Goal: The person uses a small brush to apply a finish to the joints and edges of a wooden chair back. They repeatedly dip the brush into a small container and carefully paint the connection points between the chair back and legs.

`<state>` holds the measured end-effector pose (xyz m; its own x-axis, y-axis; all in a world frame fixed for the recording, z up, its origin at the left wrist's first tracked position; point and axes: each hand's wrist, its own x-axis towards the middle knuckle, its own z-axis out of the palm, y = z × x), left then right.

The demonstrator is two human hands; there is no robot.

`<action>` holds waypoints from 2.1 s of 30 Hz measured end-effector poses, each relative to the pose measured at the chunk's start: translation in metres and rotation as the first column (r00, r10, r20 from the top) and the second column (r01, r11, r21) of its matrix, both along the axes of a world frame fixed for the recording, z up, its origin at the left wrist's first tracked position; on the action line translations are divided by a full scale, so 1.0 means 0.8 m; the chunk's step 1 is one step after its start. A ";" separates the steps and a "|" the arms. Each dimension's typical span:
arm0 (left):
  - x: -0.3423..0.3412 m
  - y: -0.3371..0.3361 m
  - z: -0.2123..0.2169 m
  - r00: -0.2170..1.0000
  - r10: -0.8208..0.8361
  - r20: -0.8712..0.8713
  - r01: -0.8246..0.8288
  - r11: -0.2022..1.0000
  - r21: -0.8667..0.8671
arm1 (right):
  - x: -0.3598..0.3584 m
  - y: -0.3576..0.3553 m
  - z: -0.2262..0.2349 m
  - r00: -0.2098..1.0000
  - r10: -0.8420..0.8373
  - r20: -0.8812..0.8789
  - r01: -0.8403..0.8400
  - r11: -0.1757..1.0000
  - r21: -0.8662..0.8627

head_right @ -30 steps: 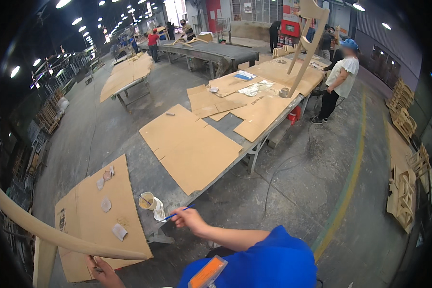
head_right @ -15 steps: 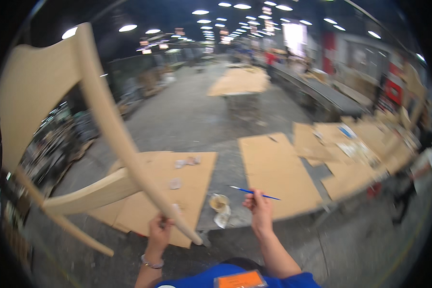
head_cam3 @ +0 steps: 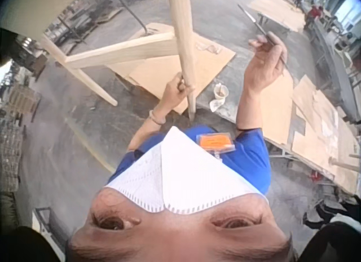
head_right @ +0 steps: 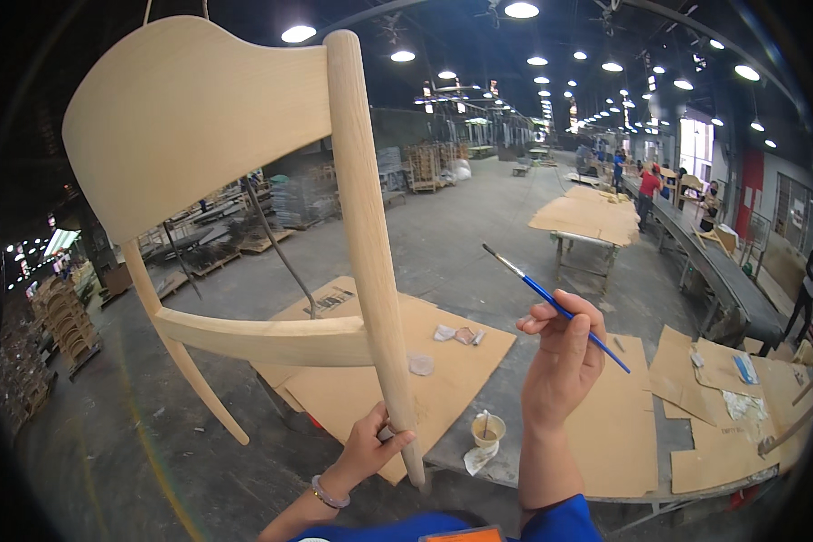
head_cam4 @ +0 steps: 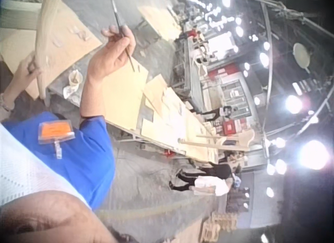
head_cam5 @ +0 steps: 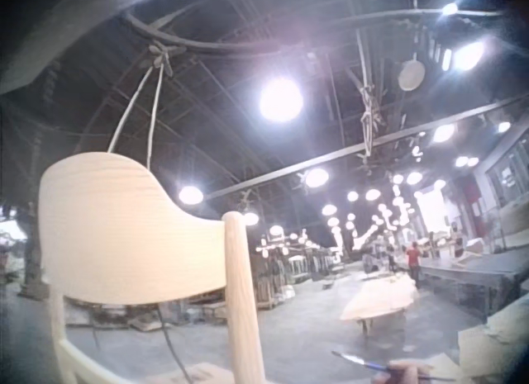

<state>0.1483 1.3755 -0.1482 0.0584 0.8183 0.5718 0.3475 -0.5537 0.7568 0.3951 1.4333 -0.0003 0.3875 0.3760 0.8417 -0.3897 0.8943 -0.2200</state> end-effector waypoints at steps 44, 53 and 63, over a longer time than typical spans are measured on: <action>-0.081 -0.028 0.223 0.480 0.746 -0.461 -0.434 0.659 0.614 | -0.187 0.076 0.288 0.955 0.175 0.238 -0.268 0.853 0.449; -0.081 -0.028 0.219 0.438 0.788 -0.432 -0.495 0.613 0.616 | -0.210 0.091 0.281 0.950 0.204 0.238 -0.290 0.858 0.424; -0.082 -0.035 0.219 0.414 0.788 -0.455 -0.546 0.615 0.569 | -0.232 0.101 0.281 0.953 0.237 0.190 -0.299 0.848 0.437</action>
